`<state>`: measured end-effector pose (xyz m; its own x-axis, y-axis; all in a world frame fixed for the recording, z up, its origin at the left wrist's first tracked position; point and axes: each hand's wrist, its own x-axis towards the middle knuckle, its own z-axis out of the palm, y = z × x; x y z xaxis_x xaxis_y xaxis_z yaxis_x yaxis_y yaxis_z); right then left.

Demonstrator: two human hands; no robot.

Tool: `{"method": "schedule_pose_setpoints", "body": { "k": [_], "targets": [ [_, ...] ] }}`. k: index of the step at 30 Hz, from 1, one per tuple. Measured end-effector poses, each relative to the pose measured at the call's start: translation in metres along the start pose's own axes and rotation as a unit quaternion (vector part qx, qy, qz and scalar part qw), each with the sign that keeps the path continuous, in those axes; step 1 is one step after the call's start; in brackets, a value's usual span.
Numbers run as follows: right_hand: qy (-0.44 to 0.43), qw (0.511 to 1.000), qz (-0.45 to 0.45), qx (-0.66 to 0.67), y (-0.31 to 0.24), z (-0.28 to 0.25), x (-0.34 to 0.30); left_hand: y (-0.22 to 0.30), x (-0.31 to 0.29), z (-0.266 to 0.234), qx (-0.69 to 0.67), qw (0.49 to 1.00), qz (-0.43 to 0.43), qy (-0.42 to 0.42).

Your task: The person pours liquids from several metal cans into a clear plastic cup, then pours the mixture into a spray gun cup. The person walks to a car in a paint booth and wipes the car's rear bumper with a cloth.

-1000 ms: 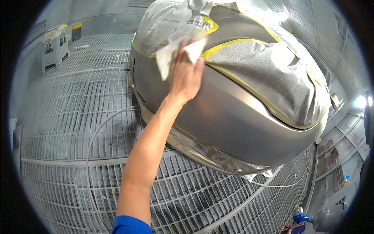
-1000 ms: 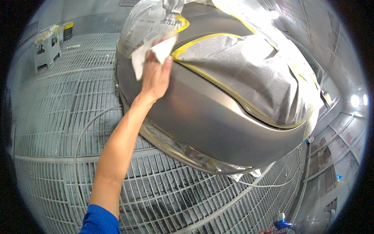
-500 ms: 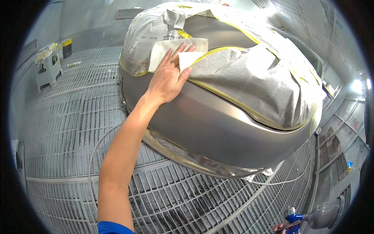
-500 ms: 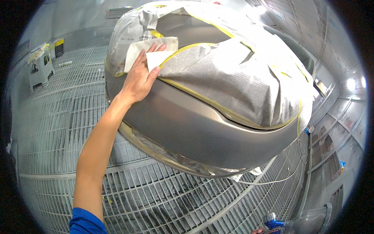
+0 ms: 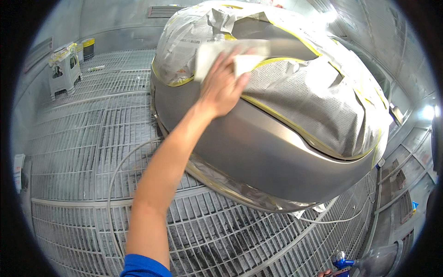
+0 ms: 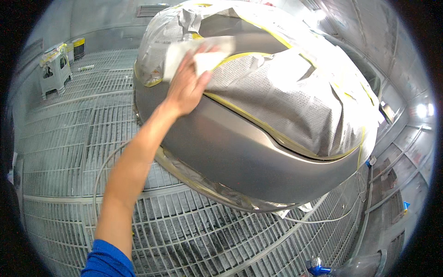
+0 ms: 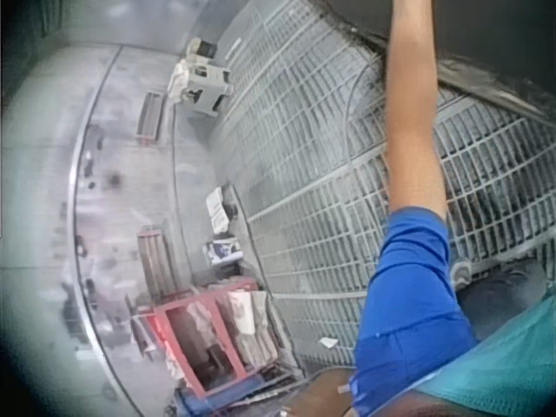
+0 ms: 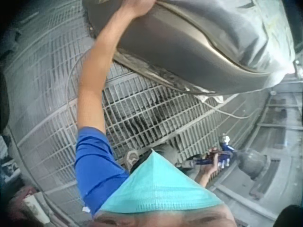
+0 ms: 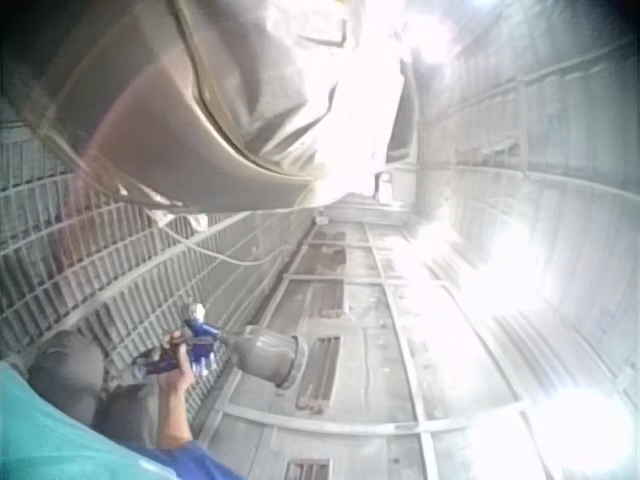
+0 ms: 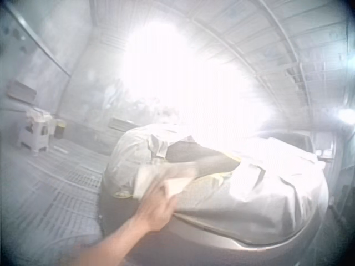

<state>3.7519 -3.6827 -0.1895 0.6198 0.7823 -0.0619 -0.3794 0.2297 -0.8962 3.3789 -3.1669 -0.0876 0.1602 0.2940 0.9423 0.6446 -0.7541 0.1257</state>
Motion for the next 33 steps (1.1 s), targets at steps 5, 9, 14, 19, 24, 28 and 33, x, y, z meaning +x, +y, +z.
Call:
{"method": "schedule_pose_setpoints", "body": {
  "k": [5,9,14,19,24,28,33],
  "targets": [
    [-0.035,0.999,0.035,0.013,0.002,-0.006,0.011,0.05,-0.091,0.022,0.075,0.96,-0.235,0.133],
    [-0.032,0.999,0.039,-0.004,0.006,0.005,0.013,0.131,-0.089,0.028,-0.012,0.965,-0.216,0.149],
    [-0.005,0.998,0.032,-0.049,0.017,0.02,0.017,0.121,-0.101,0.036,-0.1,0.994,0.048,-0.016],
    [0.02,0.996,0.038,-0.075,0.021,0.013,0.016,0.0,-0.137,0.009,-0.124,0.957,-0.224,0.136],
    [0.03,0.991,0.057,-0.122,0.013,0.021,0.009,-0.159,-0.16,-0.003,-0.099,0.895,-0.399,0.171],
    [0.026,0.992,0.047,-0.112,0.005,0.01,0.003,-0.224,-0.184,0.003,-0.154,0.792,-0.533,0.255],
    [-0.016,0.997,0.031,-0.072,-0.006,-0.001,-0.013,-0.135,-0.202,0.024,-0.188,0.709,-0.604,0.311]
  ]
}}
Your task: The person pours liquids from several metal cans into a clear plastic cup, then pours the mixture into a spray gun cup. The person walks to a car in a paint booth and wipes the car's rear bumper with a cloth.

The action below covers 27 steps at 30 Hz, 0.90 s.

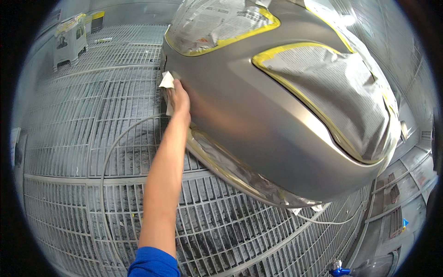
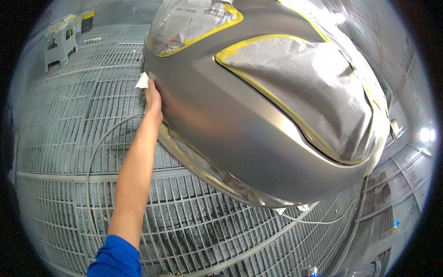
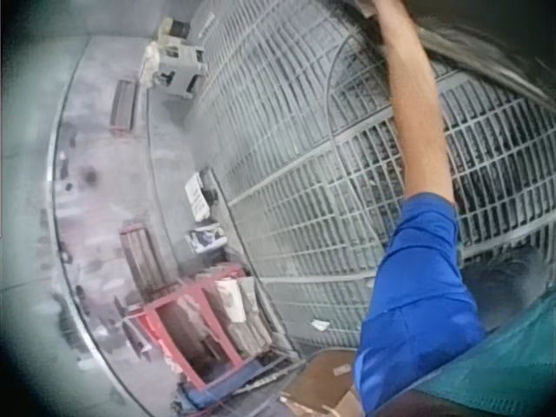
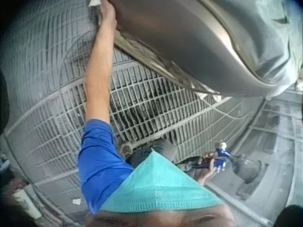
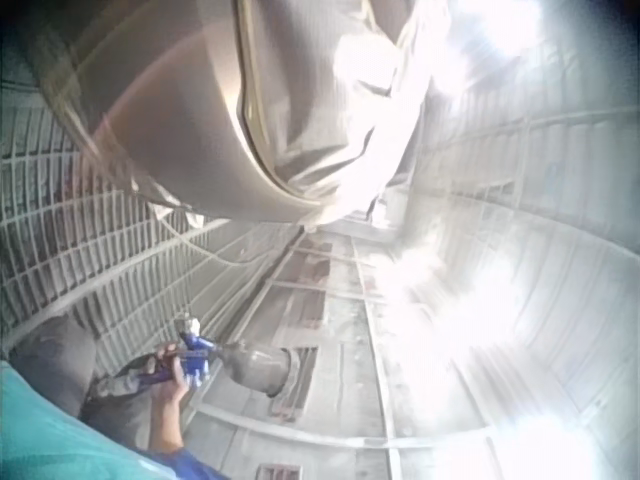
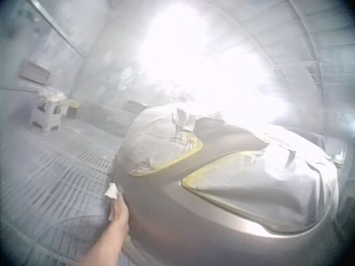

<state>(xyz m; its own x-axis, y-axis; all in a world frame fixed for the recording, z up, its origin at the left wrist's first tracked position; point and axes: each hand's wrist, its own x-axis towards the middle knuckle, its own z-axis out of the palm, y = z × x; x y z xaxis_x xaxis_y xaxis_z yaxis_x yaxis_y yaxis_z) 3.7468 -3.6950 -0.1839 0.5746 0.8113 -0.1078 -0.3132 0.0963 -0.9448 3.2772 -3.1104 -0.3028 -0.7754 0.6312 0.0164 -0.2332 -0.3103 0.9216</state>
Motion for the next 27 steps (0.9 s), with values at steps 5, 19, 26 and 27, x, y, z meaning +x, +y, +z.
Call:
{"method": "schedule_pose_setpoints", "body": {
  "k": [5,19,26,27],
  "targets": [
    [-0.02,0.999,0.011,0.034,-0.006,-0.033,-0.01,0.041,-0.209,0.042,0.12,0.989,0.081,0.006],
    [-0.063,0.988,-0.061,0.13,0.003,-0.149,-0.004,0.038,-0.514,0.149,0.268,0.489,0.753,-0.35],
    [-0.024,0.986,-0.08,0.146,0.003,-0.16,-0.003,0.114,-0.332,0.082,0.35,0.591,0.673,-0.273],
    [-0.03,0.983,-0.05,0.172,-0.001,-0.158,-0.002,0.118,-0.292,0.061,0.25,0.731,0.578,-0.262]
  ]
}}
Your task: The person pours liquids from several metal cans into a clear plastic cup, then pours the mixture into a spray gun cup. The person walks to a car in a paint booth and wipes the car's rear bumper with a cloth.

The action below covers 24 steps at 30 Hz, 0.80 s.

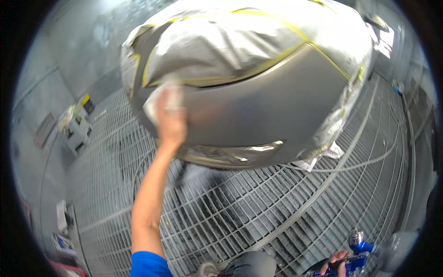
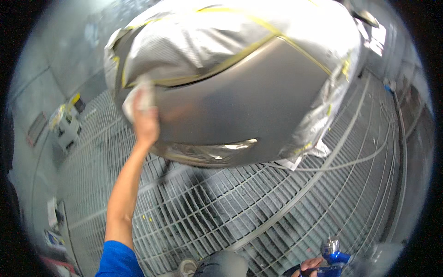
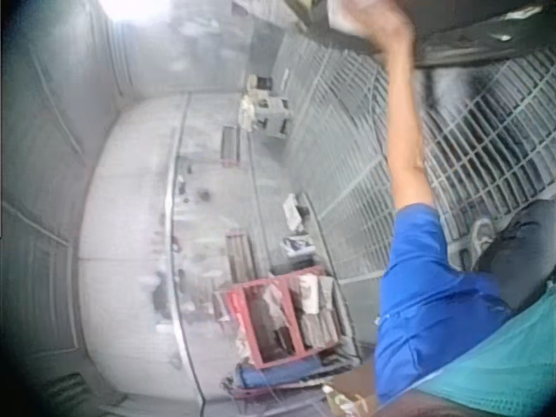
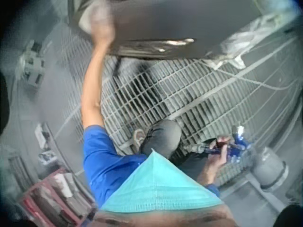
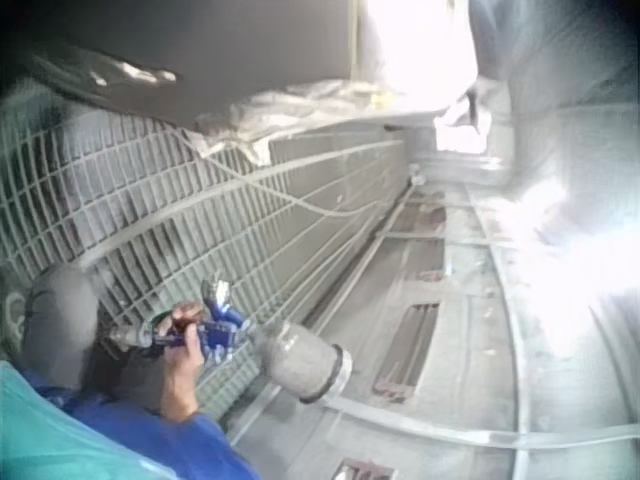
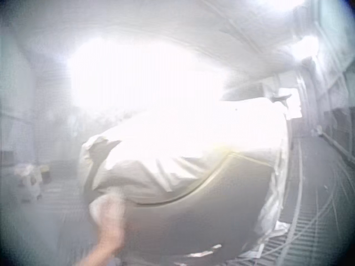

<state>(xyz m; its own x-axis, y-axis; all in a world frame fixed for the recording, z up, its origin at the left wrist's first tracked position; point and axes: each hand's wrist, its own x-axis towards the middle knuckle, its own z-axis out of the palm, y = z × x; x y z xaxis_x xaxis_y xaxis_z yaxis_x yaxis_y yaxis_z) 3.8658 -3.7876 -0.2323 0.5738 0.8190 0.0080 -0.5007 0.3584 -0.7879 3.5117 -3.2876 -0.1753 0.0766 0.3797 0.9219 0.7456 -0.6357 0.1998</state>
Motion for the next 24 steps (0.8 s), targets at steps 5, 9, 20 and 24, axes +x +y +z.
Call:
{"method": "schedule_pose_setpoints", "body": {
  "k": [5,9,20,24],
  "targets": [
    [0.003,0.999,0.031,0.028,-0.005,-0.009,0.01,-0.036,-0.008,-0.016,-0.026,0.993,-0.106,0.04],
    [0.028,0.999,0.007,0.03,-0.011,-0.02,0.015,0.149,-0.01,0.077,0.049,0.988,0.129,-0.076],
    [-0.008,1.0,0.019,0.013,-0.01,-0.057,0.021,0.307,-0.031,0.267,0.22,0.806,0.502,-0.224],
    [0.051,0.995,0.084,0.025,-0.017,-0.027,0.018,0.221,-0.08,0.201,0.11,0.807,0.514,-0.269]
  ]
}}
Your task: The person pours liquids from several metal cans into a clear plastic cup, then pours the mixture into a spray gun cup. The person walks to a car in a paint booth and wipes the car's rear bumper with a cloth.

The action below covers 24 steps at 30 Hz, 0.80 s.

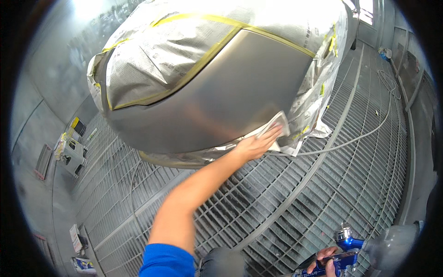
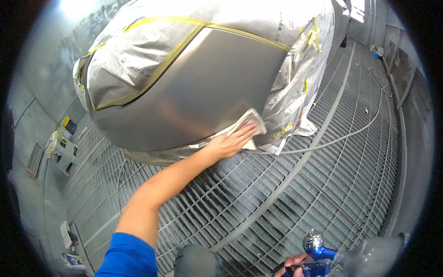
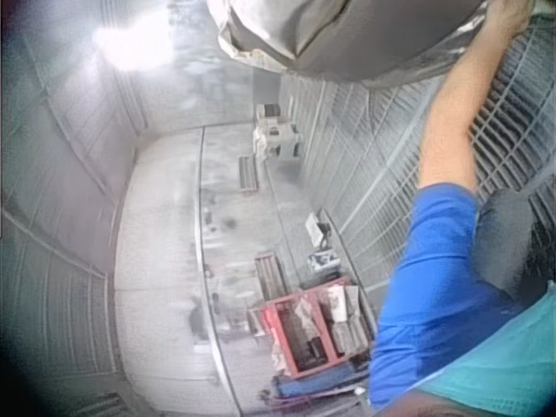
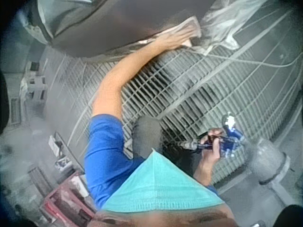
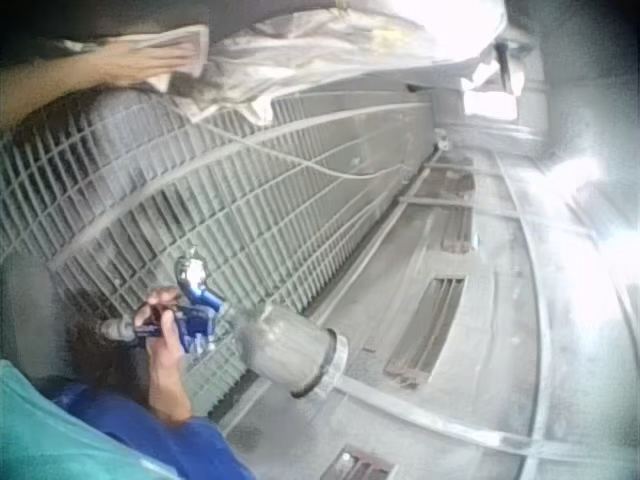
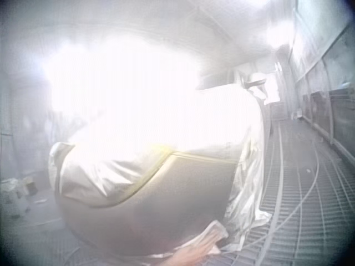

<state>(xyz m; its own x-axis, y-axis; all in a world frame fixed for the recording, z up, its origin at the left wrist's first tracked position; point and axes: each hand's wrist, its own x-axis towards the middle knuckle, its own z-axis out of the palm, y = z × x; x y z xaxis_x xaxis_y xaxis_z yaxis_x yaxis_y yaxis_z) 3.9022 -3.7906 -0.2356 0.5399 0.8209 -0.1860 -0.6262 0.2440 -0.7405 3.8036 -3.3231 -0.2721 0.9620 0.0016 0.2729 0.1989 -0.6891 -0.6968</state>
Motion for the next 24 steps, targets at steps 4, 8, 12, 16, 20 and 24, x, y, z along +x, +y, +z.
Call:
{"method": "schedule_pose_setpoints", "body": {
  "k": [4,8,12,16,20,24],
  "targets": [
    [0.049,0.994,0.096,-0.016,-0.024,0.044,-0.021,-0.047,-0.112,-0.068,0.038,0.993,0.085,-0.071],
    [0.072,0.976,0.18,-0.1,-0.06,0.14,-0.043,-0.099,-0.291,-0.141,-0.14,0.958,-0.07,-0.239],
    [0.021,0.93,0.29,-0.224,-0.093,0.238,-0.073,-0.116,-0.433,-0.26,-0.255,0.74,-0.535,-0.32],
    [-0.016,0.904,0.286,-0.316,-0.103,0.353,-0.113,-0.154,-0.435,-0.389,-0.568,-0.118,-0.78,0.234],
    [-0.145,0.884,0.248,-0.368,-0.094,0.483,-0.144,-0.158,-0.484,-0.504,-0.578,-0.277,-0.606,0.472],
    [-0.139,0.883,0.286,-0.345,-0.067,0.597,-0.167,-0.207,-0.513,-0.593,-0.467,-0.312,-0.684,0.466]
  ]
}}
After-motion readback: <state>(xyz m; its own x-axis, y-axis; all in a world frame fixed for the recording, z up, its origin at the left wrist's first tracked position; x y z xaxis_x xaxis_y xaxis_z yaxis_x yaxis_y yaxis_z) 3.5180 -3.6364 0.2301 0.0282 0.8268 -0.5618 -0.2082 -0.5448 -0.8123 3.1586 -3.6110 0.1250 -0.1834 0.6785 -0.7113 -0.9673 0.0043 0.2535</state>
